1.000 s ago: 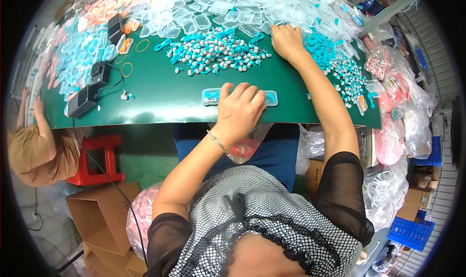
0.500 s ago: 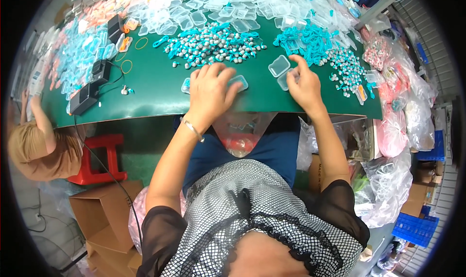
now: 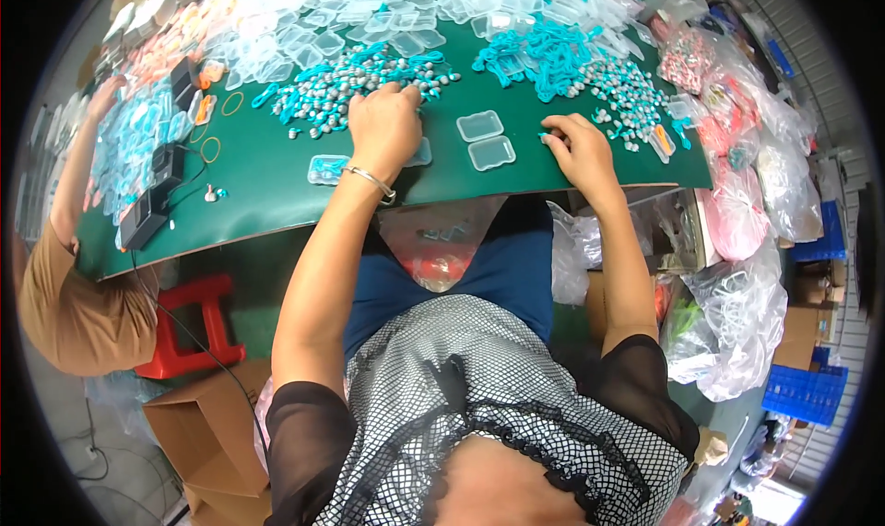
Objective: The recorder is packing small beads and hooks into clear plastic cases at a factory workbench.
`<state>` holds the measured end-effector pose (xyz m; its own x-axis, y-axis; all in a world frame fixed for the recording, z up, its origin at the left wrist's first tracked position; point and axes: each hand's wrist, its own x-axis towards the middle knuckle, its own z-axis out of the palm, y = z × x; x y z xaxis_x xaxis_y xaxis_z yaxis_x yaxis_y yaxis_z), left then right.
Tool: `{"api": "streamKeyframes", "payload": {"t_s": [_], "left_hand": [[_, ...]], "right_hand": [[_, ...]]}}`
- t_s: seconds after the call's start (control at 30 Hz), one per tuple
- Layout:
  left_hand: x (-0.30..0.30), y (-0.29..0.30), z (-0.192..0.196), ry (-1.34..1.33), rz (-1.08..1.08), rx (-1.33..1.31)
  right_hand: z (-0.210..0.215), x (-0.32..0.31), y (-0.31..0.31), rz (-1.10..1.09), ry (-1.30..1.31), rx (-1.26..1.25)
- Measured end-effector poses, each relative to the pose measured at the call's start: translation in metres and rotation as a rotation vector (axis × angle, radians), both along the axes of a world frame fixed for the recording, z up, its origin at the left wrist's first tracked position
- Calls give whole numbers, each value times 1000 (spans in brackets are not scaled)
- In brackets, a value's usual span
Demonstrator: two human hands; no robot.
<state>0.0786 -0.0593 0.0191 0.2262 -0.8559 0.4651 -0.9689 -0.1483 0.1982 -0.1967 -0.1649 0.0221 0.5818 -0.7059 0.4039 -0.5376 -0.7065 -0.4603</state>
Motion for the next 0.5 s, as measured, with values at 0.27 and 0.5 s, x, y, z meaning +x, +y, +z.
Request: {"api": "streamKeyframes", "payload": {"t_s": [0.27,0.5], "left_hand": [[-24,22,17,559,-206,-155],[-80,32,10,607,-307,-137]], "right_hand": [[0,5,6,69,-6,-34],[10,30,35,211,-209,252]]}}
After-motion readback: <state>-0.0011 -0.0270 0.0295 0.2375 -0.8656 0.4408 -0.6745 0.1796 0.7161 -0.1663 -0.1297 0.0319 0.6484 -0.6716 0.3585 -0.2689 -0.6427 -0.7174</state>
